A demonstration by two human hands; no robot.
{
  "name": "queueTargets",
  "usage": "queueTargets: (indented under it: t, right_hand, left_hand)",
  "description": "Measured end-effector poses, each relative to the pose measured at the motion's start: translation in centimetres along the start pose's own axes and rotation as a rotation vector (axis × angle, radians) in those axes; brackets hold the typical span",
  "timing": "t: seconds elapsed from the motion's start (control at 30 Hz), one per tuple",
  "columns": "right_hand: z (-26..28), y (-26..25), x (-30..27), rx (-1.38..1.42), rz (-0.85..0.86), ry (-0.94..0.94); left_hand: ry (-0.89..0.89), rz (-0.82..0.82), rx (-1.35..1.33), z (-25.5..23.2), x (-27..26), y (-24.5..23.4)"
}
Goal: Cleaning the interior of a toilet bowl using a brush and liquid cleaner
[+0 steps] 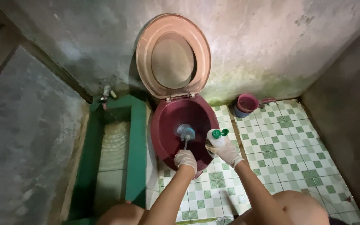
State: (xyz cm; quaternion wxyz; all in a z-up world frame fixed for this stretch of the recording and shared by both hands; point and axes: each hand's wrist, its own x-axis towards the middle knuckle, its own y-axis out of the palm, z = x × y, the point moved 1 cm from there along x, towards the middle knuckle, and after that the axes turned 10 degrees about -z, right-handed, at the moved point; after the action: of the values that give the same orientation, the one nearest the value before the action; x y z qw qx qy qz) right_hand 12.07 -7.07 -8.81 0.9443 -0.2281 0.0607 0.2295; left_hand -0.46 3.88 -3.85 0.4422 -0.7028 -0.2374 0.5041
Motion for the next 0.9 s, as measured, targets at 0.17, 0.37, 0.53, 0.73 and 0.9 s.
queueTargets:
  t: [0.17,0.37,0.53,0.73,0.9]
  right_hand:
    - [-0.7,0.5,0.2,0.068,-0.003,-0.009]
    - [0.4,0.9,0.2,0.086,0.02,0.004]
    - [-1.5,1.4,0.8,0.193,-0.021,-0.091]
    - [-3.2,2.3,2.1,0.592,0.049,0.008]
    - [-3.1,2.8,2.4,0.272,0.006,-0.118]
  left_hand:
    - [0.027,0.055,0.088,0.2,1.6,0.6]
    - [0.052,0.155,0.224,1.5,4.7,2.5]
    - [0.071,0.231,0.314,1.8,5.3,2.3]
    - [0.1,0.263,0.279,0.8,4.4,1.0]
    - [0.136,0.122,0.256,0.2,5.4,1.7]
